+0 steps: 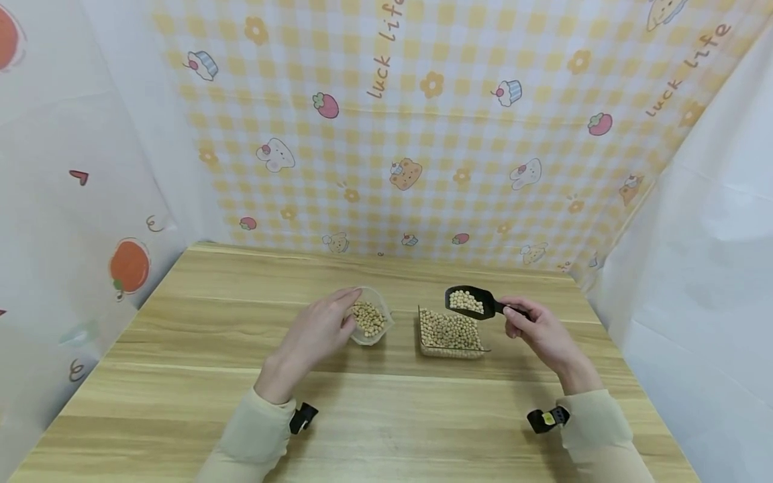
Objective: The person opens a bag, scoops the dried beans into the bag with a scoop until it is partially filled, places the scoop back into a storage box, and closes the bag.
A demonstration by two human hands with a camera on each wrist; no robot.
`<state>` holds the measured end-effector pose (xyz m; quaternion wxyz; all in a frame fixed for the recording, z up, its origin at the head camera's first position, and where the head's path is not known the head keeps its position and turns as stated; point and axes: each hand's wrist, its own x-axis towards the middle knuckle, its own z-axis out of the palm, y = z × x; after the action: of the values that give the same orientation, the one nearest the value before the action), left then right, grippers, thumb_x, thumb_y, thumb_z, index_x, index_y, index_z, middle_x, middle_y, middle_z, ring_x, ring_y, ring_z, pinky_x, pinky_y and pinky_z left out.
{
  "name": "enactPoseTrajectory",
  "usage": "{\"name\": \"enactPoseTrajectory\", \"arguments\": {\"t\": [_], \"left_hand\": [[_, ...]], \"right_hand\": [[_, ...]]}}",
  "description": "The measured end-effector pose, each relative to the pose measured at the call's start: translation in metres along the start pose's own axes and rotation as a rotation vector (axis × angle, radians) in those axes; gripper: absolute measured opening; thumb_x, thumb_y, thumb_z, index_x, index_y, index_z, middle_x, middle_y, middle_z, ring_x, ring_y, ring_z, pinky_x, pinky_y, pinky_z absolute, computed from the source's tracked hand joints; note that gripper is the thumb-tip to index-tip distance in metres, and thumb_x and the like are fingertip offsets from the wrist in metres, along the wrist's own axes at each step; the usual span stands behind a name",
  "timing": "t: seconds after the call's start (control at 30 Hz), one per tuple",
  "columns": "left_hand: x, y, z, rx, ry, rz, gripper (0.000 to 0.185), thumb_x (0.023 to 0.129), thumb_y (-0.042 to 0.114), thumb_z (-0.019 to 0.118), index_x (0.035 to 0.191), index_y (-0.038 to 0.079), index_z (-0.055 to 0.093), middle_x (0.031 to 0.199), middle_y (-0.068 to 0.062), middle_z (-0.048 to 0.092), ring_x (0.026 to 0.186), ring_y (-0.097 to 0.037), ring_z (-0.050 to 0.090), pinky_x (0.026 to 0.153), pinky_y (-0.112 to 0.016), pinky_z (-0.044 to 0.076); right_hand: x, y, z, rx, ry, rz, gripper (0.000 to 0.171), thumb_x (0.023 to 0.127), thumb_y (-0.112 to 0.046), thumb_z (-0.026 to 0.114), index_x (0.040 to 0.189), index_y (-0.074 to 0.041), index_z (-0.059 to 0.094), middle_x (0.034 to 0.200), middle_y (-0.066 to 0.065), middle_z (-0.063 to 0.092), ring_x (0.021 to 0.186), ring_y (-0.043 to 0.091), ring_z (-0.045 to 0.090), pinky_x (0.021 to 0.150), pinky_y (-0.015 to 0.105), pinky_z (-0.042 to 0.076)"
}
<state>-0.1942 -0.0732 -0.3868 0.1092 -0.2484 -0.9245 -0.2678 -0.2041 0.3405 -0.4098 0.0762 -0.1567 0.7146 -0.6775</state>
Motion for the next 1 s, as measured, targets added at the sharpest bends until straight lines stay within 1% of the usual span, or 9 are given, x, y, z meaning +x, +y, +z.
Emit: {"name": "enactPoseTrajectory", "arguments": {"t": [0.07, 0.2, 0.4, 0.53, 0.67, 0.77, 0.83, 0.9, 1.0], "left_hand": [[0.0, 0.0, 0.0, 0.003, 0.004, 0.003, 0.048, 0.088, 0.005, 0.061, 0.135, -0.004, 0.055, 0.139, -0.018, 0.053, 0.053, -0.007, 0.036, 0.052, -0.023, 0.039], [0.0, 0.0, -0.001, 0.005, 0.007, 0.01, 0.048, 0.088, 0.004, 0.062, 0.135, -0.004, 0.055, 0.139, -0.018, 0.053, 0.051, -0.006, 0.036, 0.051, -0.023, 0.039], [-0.001, -0.001, -0.002, 0.003, 0.007, 0.012, 0.048, 0.088, 0.004, 0.062, 0.135, -0.004, 0.055, 0.139, -0.018, 0.053, 0.051, -0.005, 0.036, 0.051, -0.023, 0.039], [-0.001, -0.001, -0.002, 0.001, 0.004, 0.01, 0.048, 0.088, 0.004, 0.062, 0.135, -0.004, 0.055, 0.139, -0.018, 0.053, 0.053, -0.006, 0.038, 0.054, -0.023, 0.041], [-0.001, -0.001, -0.001, 0.013, 0.002, 0.011, 0.049, 0.088, 0.005, 0.061, 0.136, -0.003, 0.054, 0.139, -0.018, 0.053, 0.057, -0.007, 0.041, 0.061, -0.026, 0.044], [-0.001, -0.001, -0.001, 0.017, -0.001, 0.007, 0.049, 0.088, 0.005, 0.061, 0.136, -0.003, 0.054, 0.14, -0.017, 0.052, 0.055, -0.007, 0.041, 0.06, -0.025, 0.044], [-0.001, -0.001, -0.001, 0.017, -0.003, 0.006, 0.049, 0.088, 0.005, 0.06, 0.136, -0.003, 0.054, 0.141, -0.017, 0.052, 0.052, -0.006, 0.039, 0.055, -0.024, 0.042], [-0.001, -0.001, -0.002, 0.019, -0.003, 0.008, 0.049, 0.088, 0.004, 0.06, 0.136, -0.003, 0.054, 0.141, -0.017, 0.052, 0.051, -0.005, 0.038, 0.053, -0.023, 0.041], [-0.001, 0.0, -0.002, 0.022, -0.005, 0.011, 0.049, 0.088, 0.005, 0.06, 0.136, -0.003, 0.054, 0.14, -0.017, 0.052, 0.051, -0.005, 0.039, 0.051, -0.022, 0.04]], "right_hand": [[0.001, -0.007, 0.007, 0.005, -0.006, -0.031, 0.025, 0.102, -0.007, 0.048, 0.124, -0.004, 0.06, 0.079, 0.001, 0.052, 0.068, 0.014, 0.048, 0.066, 0.029, 0.047], [0.004, -0.022, 0.024, 0.015, -0.017, -0.075, 0.026, 0.102, -0.006, 0.049, 0.124, -0.002, 0.061, 0.079, 0.001, 0.052, 0.067, 0.014, 0.047, 0.066, 0.028, 0.047], [0.012, -0.039, 0.053, 0.009, -0.041, -0.11, 0.026, 0.101, -0.005, 0.05, 0.124, -0.001, 0.062, 0.08, 0.003, 0.053, 0.067, 0.015, 0.047, 0.063, 0.03, 0.045], [0.02, -0.048, 0.072, -0.034, -0.069, -0.114, 0.027, 0.1, -0.005, 0.051, 0.125, 0.002, 0.06, 0.078, 0.004, 0.053, 0.067, 0.015, 0.048, 0.063, 0.03, 0.045], [0.028, -0.055, 0.089, -0.114, -0.076, -0.106, 0.029, 0.1, -0.008, 0.053, 0.125, 0.005, 0.059, 0.078, 0.006, 0.054, 0.067, 0.017, 0.049, 0.062, 0.03, 0.046], [0.033, -0.061, 0.101, -0.167, -0.067, -0.084, 0.03, 0.099, -0.012, 0.056, 0.125, 0.003, 0.061, 0.077, 0.01, 0.054, 0.067, 0.022, 0.049, 0.061, 0.03, 0.046], [0.036, -0.064, 0.107, -0.197, -0.063, -0.062, 0.03, 0.099, -0.016, 0.058, 0.125, -0.001, 0.062, 0.078, 0.012, 0.054, 0.067, 0.027, 0.048, 0.061, 0.03, 0.045], [0.038, -0.066, 0.113, -0.232, -0.059, -0.035, 0.03, 0.098, -0.019, 0.059, 0.125, -0.006, 0.064, 0.077, 0.014, 0.053, 0.066, 0.027, 0.047, 0.059, 0.03, 0.042], [0.041, -0.068, 0.119, -0.292, -0.064, -0.028, 0.03, 0.098, -0.022, 0.059, 0.125, -0.011, 0.065, 0.077, 0.021, 0.052, 0.062, 0.023, 0.045, 0.054, 0.028, 0.039]]}}
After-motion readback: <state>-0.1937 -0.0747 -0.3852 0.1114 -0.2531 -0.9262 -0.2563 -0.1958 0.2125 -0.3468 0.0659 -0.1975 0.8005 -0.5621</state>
